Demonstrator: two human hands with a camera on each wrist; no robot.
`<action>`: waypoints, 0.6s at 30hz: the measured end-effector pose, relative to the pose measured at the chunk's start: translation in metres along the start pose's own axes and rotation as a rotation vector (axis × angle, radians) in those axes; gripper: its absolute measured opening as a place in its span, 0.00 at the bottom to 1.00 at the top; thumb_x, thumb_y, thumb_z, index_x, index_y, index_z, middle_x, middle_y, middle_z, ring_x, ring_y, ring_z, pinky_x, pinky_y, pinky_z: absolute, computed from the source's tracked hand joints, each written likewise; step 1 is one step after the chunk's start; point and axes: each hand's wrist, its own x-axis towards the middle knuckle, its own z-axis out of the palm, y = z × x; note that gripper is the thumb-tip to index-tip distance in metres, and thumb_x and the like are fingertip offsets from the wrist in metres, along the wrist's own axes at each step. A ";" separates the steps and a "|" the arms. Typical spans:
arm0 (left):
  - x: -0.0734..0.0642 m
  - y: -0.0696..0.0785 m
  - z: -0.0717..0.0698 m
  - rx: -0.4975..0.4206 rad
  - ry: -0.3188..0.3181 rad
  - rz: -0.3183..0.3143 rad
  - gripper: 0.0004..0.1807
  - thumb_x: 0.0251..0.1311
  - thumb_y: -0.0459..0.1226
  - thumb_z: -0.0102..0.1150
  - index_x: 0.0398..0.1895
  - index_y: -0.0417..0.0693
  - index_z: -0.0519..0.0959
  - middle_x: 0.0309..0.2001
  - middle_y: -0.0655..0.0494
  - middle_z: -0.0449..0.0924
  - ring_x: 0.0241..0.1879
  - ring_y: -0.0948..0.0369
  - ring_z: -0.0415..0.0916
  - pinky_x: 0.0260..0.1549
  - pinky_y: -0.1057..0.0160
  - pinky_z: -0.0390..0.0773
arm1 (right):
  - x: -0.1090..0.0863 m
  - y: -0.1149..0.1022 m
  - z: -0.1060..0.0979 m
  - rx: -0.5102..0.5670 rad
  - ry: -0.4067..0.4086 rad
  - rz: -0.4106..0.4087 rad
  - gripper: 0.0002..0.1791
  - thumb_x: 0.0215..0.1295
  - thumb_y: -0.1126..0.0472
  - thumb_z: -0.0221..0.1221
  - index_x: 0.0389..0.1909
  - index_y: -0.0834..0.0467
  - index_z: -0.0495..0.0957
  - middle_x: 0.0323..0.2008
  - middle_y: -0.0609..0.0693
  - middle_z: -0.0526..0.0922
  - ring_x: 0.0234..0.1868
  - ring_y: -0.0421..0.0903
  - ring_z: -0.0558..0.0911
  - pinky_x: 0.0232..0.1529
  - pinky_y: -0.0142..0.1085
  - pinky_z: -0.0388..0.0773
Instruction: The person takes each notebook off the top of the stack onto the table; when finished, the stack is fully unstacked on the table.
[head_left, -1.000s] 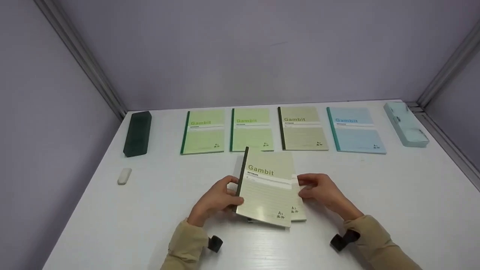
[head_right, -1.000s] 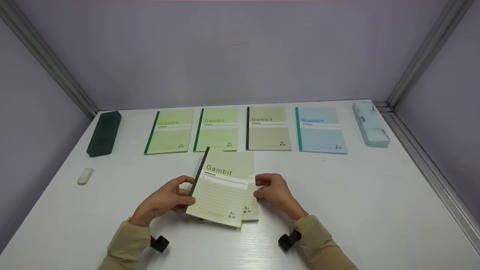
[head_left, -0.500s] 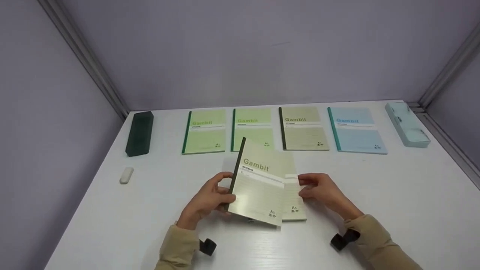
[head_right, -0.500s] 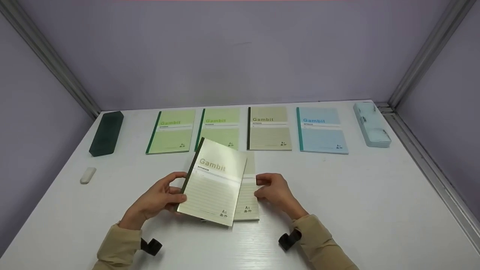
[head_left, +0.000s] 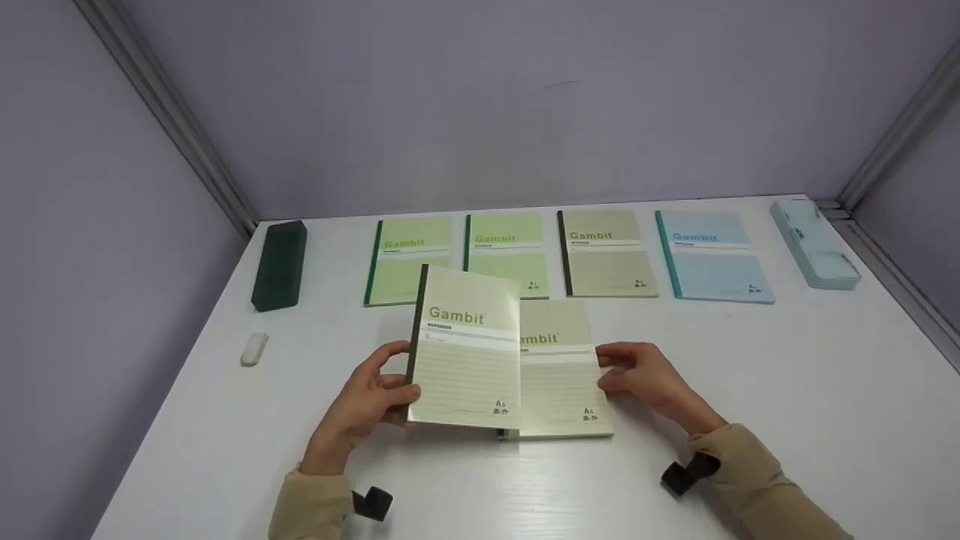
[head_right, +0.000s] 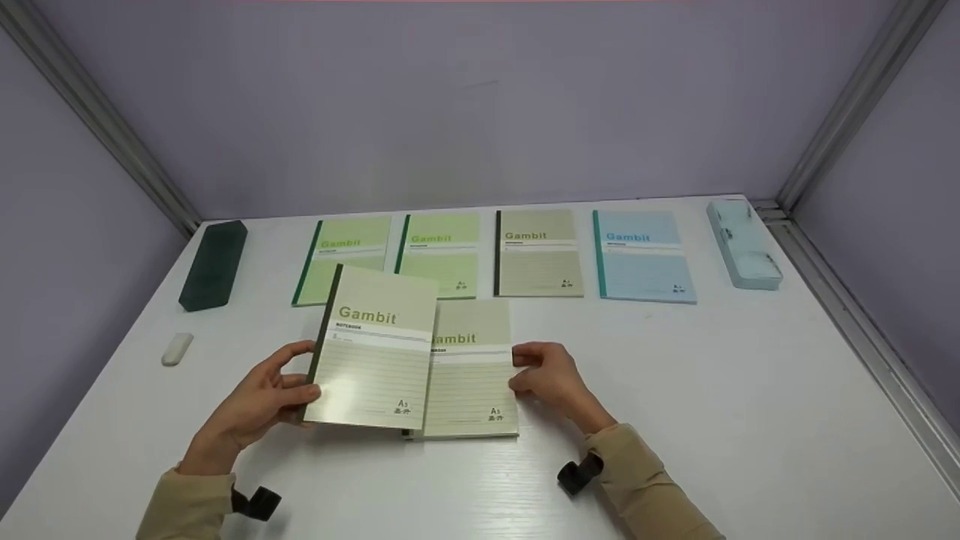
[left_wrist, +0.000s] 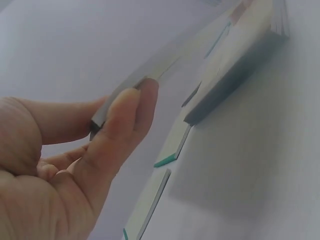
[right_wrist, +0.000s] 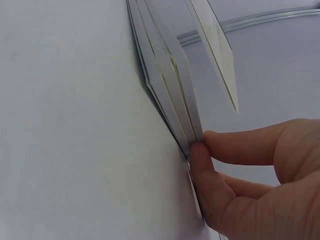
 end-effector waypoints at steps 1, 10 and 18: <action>-0.003 -0.001 -0.003 0.000 0.011 -0.004 0.35 0.59 0.26 0.59 0.69 0.46 0.58 0.41 0.40 0.83 0.30 0.53 0.82 0.24 0.60 0.80 | 0.000 0.000 0.000 -0.003 0.000 0.003 0.31 0.53 0.76 0.62 0.61 0.73 0.68 0.49 0.62 0.78 0.37 0.45 0.79 0.38 0.36 0.80; -0.025 -0.017 -0.029 -0.031 0.095 -0.064 0.37 0.58 0.27 0.60 0.70 0.44 0.56 0.41 0.40 0.82 0.30 0.54 0.82 0.25 0.60 0.81 | -0.001 0.000 0.000 -0.040 -0.004 -0.015 0.31 0.53 0.75 0.62 0.61 0.72 0.68 0.50 0.63 0.79 0.37 0.45 0.79 0.38 0.35 0.80; -0.032 -0.031 -0.045 -0.066 0.157 -0.124 0.38 0.58 0.26 0.60 0.70 0.43 0.55 0.39 0.44 0.83 0.32 0.55 0.83 0.27 0.59 0.81 | -0.001 0.000 0.000 -0.029 -0.005 -0.032 0.31 0.53 0.75 0.62 0.61 0.73 0.68 0.50 0.64 0.78 0.37 0.44 0.80 0.37 0.34 0.79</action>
